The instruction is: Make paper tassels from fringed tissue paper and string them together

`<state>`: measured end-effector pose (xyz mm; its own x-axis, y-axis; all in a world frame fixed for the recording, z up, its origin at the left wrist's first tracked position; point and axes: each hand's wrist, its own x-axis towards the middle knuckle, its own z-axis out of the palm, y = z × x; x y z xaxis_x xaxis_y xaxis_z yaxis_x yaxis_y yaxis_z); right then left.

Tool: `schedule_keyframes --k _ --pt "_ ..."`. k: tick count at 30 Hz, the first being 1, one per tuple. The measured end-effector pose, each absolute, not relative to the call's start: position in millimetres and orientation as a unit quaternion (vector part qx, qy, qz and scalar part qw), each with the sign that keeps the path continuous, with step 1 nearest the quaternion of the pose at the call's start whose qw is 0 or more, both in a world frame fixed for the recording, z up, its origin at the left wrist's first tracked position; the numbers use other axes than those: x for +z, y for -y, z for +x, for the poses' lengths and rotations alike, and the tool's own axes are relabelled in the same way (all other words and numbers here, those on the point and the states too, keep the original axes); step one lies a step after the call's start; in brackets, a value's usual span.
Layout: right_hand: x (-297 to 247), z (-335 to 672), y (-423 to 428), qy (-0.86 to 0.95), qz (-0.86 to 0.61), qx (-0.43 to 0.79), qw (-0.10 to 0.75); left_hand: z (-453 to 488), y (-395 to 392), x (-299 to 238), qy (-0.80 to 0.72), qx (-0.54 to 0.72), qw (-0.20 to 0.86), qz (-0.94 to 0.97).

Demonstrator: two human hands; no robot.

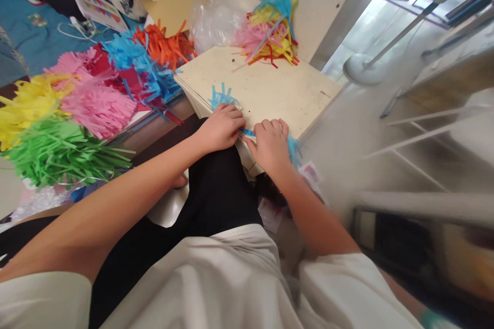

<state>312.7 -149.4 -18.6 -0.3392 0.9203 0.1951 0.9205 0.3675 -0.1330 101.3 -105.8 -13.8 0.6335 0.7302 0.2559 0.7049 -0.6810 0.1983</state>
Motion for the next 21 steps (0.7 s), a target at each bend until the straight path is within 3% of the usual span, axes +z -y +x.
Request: schedule_keyframes --k 7,21 --pt "-17.3 319.0 143.5 0.811 -0.562 0.048 0.154 101.3 100.8 -15.8 -0.437 0.174 0.056 0.88" --pt "-17.1 323.2 130.3 0.807 -0.569 0.06 0.148 101.8 96.9 -20.4 -0.48 0.202 0.075 0.85"
